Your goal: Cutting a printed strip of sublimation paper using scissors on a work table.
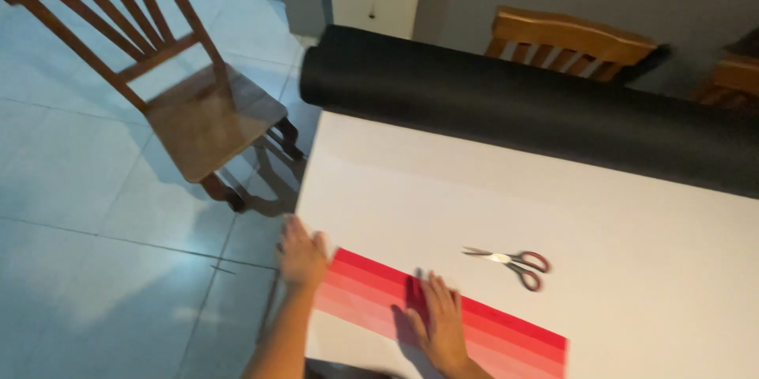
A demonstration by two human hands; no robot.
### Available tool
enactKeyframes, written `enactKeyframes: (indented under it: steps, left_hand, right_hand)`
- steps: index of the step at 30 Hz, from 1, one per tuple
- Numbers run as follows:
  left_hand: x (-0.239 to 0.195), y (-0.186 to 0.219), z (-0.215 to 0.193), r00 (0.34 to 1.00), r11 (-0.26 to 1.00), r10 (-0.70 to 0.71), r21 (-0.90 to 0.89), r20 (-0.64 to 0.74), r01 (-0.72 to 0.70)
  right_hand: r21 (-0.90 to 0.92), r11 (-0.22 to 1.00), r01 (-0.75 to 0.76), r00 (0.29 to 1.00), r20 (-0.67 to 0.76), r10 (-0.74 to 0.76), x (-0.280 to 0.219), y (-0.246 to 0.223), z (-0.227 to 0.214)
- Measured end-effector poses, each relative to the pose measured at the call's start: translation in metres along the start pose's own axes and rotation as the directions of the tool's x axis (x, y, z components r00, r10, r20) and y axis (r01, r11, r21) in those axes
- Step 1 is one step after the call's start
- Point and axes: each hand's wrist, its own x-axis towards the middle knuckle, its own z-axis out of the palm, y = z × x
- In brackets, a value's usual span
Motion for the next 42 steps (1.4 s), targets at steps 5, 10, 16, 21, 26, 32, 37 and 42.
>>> enactKeyframes:
  steps: [5,10,16,21,26,32,37,42]
  left_hand:
    - [0.006,-0.019,0.03,0.895,0.887,0.362,0.198,0.262,-0.417]
    - [0.02,-0.036,0.007,0.914,0.902,0.385,-0.263,0.13,-0.342]
    - [0.066,-0.043,0.0,0.835,0.724,0.523,-0.605,0.171,-0.33]
    - [0.128,-0.022,0.007,0.773,0.749,0.53,-0.62,0.347,-0.236]
    - [0.189,0.011,0.06,0.811,0.708,0.496,-0.685,0.311,-0.17]
    - [0.246,0.044,0.044,0.794,0.733,0.421,-0.68,0.439,-0.013]
    - [0.287,0.035,0.072,0.734,0.749,0.433,-0.662,0.524,0.031]
    - [0.374,0.003,0.146,0.859,0.471,0.341,-0.86,0.383,0.196]
  right_hand:
    - [-0.401,0.904,-0.147,0.967,-0.249,0.047,0.005,-0.009,0.048]
    - [-0.487,0.852,-0.192,0.961,-0.267,0.064,0.013,-0.032,0.04]
    - [-0.498,0.849,-0.179,0.971,-0.231,0.069,0.014,-0.052,0.037]
    - [-0.48,0.854,-0.2,0.97,-0.223,0.101,0.021,-0.067,0.03]
    - [-0.501,0.849,-0.169,0.975,-0.208,0.071,0.022,-0.063,0.03]
    - [-0.516,0.848,-0.121,0.978,-0.206,0.013,0.035,-0.078,0.016]
    - [-0.558,0.802,-0.213,0.966,-0.245,0.086,0.032,-0.09,0.021]
    - [-0.284,0.444,-0.85,0.515,-0.633,0.579,0.049,-0.161,0.057]
